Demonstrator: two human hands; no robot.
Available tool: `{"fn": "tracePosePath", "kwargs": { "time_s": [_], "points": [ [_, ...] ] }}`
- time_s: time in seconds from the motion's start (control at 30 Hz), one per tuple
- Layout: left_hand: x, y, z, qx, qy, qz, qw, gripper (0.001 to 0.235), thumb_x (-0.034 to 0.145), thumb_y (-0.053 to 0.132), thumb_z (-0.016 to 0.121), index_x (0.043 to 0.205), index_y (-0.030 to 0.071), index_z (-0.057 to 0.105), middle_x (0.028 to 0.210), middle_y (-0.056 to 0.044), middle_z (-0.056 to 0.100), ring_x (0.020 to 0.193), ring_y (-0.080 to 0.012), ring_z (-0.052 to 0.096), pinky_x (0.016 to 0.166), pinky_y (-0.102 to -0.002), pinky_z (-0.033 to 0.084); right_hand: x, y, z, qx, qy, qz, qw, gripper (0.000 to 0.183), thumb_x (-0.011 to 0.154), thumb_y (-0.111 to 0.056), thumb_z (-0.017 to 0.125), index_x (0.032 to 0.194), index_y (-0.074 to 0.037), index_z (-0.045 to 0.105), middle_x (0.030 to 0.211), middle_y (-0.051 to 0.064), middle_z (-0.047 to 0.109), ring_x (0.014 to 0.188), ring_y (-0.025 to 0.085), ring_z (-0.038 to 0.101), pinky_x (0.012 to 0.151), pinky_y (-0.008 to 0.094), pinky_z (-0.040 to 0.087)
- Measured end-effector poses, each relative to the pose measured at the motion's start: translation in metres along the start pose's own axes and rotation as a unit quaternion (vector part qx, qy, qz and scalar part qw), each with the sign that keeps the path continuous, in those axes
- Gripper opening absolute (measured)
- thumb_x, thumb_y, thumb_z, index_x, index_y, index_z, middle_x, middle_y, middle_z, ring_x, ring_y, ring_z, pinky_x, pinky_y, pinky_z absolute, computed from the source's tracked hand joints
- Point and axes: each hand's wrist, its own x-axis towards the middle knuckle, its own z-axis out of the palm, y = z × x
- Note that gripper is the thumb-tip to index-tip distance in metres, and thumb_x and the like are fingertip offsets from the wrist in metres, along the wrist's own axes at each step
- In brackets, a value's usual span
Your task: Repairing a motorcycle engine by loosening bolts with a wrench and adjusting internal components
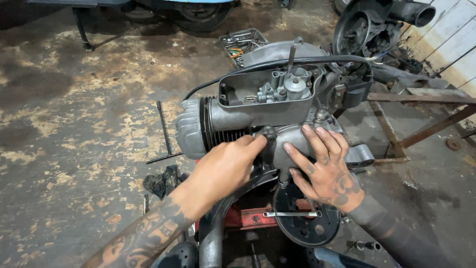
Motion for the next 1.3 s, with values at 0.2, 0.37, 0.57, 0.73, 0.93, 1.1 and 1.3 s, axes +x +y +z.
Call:
{"fn": "tracePosePath", "kwargs": {
  "time_s": [0.2, 0.37, 0.57, 0.73, 0.93, 1.1, 1.3],
  "points": [
    [0.012, 0.002, -0.013, 0.023, -0.063, -0.027, 0.997, 0.038, 0.09, -0.002, 0.046, 0.126, 0.002, 0.056, 0.102, -0.024, 0.071, 0.078, -0.0536, 0.072, 0.063, -0.06, 0.06, 0.001, 0.0, 0.001, -0.004, 0.01, -0.005, 1.0, 0.056, 0.093, -0.034, 0.061, 0.148, -0.022, 0.058, 0.157, 0.021, 0.043, 0.141, 0.038, 0.033, 0.11, 0.059, 0.033],
    [0.017, 0.012, -0.02, 0.072, -0.091, -0.026, 0.993, 0.035, 0.088, -0.004, 0.047, 0.121, 0.0, 0.056, 0.093, -0.023, 0.072, 0.074, -0.0519, 0.073, 0.06, -0.057, 0.061, 0.0, 0.001, 0.002, -0.005, 0.01, -0.005, 1.0, 0.056, 0.093, -0.036, 0.06, 0.147, -0.023, 0.058, 0.157, 0.019, 0.043, 0.141, 0.037, 0.034, 0.111, 0.058, 0.033],
    [0.018, 0.013, -0.021, 0.089, -0.093, -0.021, 0.992, 0.036, 0.086, -0.002, 0.049, 0.121, -0.001, 0.057, 0.093, -0.025, 0.073, 0.072, -0.052, 0.073, 0.061, -0.058, 0.061, -0.002, 0.002, 0.002, -0.004, 0.007, -0.003, 1.0, 0.056, 0.093, -0.036, 0.061, 0.147, -0.023, 0.058, 0.156, 0.02, 0.044, 0.14, 0.038, 0.034, 0.11, 0.059, 0.034],
    [-0.009, -0.003, -0.014, 0.082, -0.092, -0.059, 0.991, 0.036, 0.088, 0.008, 0.049, 0.124, 0.004, 0.056, 0.095, -0.023, 0.073, 0.073, -0.0518, 0.073, 0.06, -0.062, 0.059, -0.005, 0.004, 0.001, 0.0, -0.005, -0.006, 1.0, 0.055, 0.096, -0.037, 0.058, 0.148, -0.023, 0.058, 0.157, 0.02, 0.043, 0.14, 0.038, 0.033, 0.11, 0.058, 0.032],
    [-0.059, -0.017, -0.001, 0.03, -0.151, -0.128, 0.98, 0.032, 0.095, 0.014, 0.047, 0.125, 0.003, 0.053, 0.1, -0.026, 0.072, 0.081, -0.0566, 0.071, 0.068, -0.067, 0.057, -0.003, 0.002, -0.005, -0.004, -0.019, 0.0, 1.0, 0.055, 0.098, -0.038, 0.055, 0.151, -0.025, 0.054, 0.161, 0.019, 0.04, 0.143, 0.037, 0.031, 0.112, 0.058, 0.026],
    [-0.083, -0.004, 0.001, 0.043, -0.179, -0.151, 0.971, 0.034, 0.095, 0.019, 0.047, 0.127, 0.008, 0.052, 0.101, -0.024, 0.072, 0.084, -0.0547, 0.072, 0.073, -0.066, 0.057, -0.002, 0.0, -0.017, -0.015, -0.019, -0.007, 1.0, 0.059, 0.097, -0.035, 0.055, 0.155, -0.025, 0.05, 0.162, 0.019, 0.039, 0.144, 0.037, 0.032, 0.109, 0.06, 0.019],
    [-0.093, 0.037, -0.037, 0.036, -0.183, -0.161, 0.969, 0.037, 0.093, 0.021, 0.05, 0.126, 0.006, 0.055, 0.101, -0.025, 0.073, 0.091, -0.0544, 0.071, 0.078, -0.064, 0.057, 0.014, 0.011, -0.046, -0.027, -0.039, -0.05, 0.998, 0.059, 0.097, -0.036, 0.047, 0.155, -0.024, 0.047, 0.159, 0.017, 0.041, 0.145, 0.032, 0.036, 0.108, 0.058, 0.015]
  ]
}}
